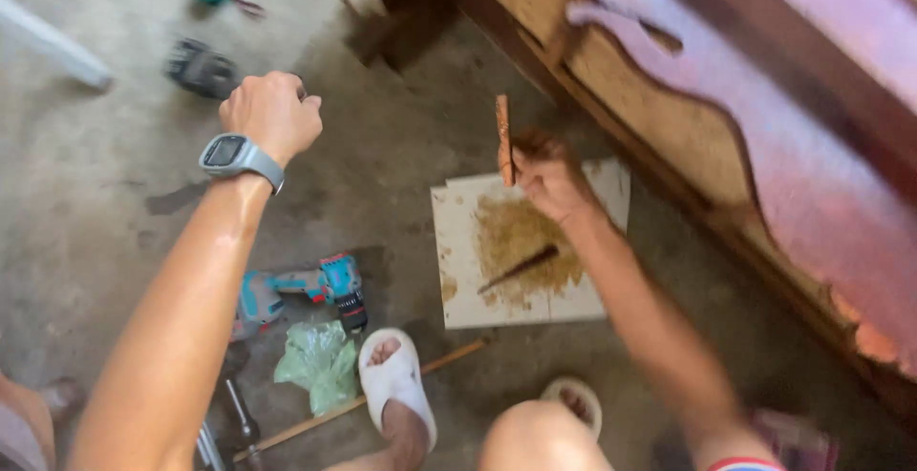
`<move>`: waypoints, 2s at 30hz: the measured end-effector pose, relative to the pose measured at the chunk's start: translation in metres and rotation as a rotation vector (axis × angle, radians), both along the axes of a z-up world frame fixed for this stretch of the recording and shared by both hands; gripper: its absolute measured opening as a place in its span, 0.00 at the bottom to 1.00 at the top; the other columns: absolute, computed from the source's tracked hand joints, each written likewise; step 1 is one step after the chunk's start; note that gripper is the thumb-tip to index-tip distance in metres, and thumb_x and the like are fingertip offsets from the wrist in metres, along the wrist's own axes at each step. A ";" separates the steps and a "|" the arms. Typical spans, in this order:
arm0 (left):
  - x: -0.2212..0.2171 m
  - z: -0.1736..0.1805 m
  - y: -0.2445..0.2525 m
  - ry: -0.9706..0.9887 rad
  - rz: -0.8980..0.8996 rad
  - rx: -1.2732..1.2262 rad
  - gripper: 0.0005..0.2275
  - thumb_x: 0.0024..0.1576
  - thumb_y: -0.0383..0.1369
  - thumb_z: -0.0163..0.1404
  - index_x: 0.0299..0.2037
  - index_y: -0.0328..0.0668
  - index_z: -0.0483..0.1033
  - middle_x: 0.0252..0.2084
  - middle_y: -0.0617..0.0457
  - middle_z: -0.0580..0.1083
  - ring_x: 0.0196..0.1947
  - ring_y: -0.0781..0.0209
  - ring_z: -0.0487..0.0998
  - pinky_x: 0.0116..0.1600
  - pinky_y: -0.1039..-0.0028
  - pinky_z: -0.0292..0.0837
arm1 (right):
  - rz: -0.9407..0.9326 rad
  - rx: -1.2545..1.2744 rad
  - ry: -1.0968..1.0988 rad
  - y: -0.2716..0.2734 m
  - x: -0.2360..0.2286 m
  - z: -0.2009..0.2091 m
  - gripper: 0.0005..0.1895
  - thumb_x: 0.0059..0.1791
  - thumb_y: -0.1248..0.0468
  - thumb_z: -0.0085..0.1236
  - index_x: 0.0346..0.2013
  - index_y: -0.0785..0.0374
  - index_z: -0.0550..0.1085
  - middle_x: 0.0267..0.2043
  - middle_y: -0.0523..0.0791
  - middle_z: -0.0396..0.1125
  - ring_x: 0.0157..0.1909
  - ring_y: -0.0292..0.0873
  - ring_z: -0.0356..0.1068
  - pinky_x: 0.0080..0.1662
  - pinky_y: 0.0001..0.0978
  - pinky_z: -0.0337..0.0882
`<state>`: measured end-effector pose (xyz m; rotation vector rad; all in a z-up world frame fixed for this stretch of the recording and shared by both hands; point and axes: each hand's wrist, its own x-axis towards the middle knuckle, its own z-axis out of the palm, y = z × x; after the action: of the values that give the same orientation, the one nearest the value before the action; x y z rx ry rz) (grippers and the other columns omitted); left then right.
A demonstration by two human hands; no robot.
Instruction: Repairing the wooden frame of a piece of furniture by gluing and nailing reinforcement blocks.
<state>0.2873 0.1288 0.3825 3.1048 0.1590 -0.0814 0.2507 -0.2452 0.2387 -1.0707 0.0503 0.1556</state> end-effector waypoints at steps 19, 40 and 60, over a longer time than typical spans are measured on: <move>-0.024 -0.263 0.022 0.653 0.000 -0.204 0.20 0.60 0.44 0.49 0.26 0.36 0.85 0.21 0.43 0.79 0.31 0.40 0.85 0.41 0.57 0.80 | -0.182 -1.579 -0.766 -0.002 -0.121 -0.160 0.10 0.52 0.74 0.54 0.32 0.57 0.67 0.27 0.42 0.54 0.33 0.45 0.59 0.44 0.30 0.67; 0.034 -0.239 0.003 0.403 0.163 -0.389 0.15 0.60 0.38 0.47 0.45 0.37 0.83 0.39 0.36 0.81 0.43 0.36 0.83 0.45 0.48 0.80 | -0.340 -1.196 -0.459 0.087 -0.054 -0.143 0.10 0.44 0.64 0.71 0.26 0.60 0.75 0.24 0.46 0.69 0.29 0.53 0.73 0.37 0.40 0.74; 0.056 -0.311 0.028 0.440 -0.010 -0.467 0.62 0.47 0.49 0.68 0.79 0.63 0.22 0.78 0.35 0.19 0.76 0.32 0.18 0.69 0.30 0.14 | 0.121 -1.637 -1.561 0.140 0.351 -0.049 0.08 0.51 0.75 0.53 0.30 0.59 0.70 0.31 0.45 0.62 0.40 0.49 0.67 0.47 0.36 0.72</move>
<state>0.3432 0.1565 0.0713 2.5775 0.1132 -0.6937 0.6015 -0.1053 0.1896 -2.5231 -1.5330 -0.7982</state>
